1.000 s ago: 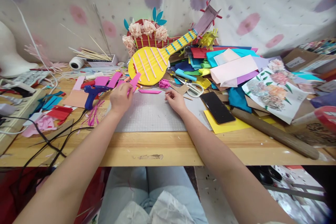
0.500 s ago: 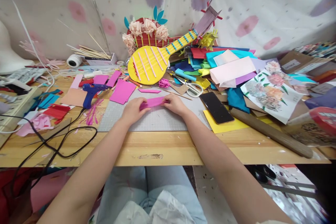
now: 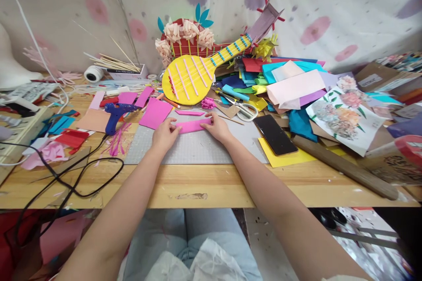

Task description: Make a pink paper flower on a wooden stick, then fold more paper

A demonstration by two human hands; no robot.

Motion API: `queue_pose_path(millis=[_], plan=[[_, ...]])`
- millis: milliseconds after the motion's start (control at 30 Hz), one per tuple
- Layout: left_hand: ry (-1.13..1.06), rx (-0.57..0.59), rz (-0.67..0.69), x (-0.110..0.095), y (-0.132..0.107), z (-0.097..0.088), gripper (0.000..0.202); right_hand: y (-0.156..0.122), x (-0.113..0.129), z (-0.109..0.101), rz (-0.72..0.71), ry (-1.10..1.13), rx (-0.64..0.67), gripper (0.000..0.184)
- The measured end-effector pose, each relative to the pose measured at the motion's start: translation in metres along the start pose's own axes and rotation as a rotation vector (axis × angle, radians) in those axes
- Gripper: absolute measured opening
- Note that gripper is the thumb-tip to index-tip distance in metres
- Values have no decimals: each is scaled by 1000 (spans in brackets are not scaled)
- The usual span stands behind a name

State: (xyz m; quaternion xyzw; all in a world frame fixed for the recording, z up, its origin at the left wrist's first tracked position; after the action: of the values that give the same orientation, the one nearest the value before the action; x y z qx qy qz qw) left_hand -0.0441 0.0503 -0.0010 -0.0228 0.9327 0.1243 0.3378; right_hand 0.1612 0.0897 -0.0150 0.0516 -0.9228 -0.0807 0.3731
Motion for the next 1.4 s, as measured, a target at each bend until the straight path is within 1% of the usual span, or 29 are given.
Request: queue_pose_path(millis=[100,233,467,667,1133,1200,1300,1400], plan=[[58,-18,-27,-3,-1,-1,36,0,2,0,18,-61,-12,43],[97,-48,-30,-8,-4,-2,39,-2,6,0,7,-117,-12,35],[272,-87,30,-18,-5,-3,41,-6,17,0,-53,-259,-26,35],[373,-93,65,-24,-6,-3,44,-8,18,0,-48,-319,-27,32],[398,-73,12,-21,-6,-3,34,-9,21,1,-56,-451,-27,24],[424,-60,41,-22,-6,-1,28,-9,23,1,-62,-475,-32,24],[451,-50,143,-27,-7,2,16,-10,27,1,-89,-508,-20,23],[438,-61,201,-28,-7,4,17,-11,30,3,-132,-551,15,22]])
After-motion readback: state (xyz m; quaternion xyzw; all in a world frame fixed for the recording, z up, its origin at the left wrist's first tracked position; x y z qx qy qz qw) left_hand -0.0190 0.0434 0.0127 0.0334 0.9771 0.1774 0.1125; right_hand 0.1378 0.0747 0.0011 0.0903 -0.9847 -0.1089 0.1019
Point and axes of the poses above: each hand's wrist, its own y-axis towards the middle knuckle, its own z-axis out of the palm, x = y × z, the point moved 7 cm from there along y, towards the middle knuckle, and after that the axes turned 4 degrees about -x, right-handed, at the moved point
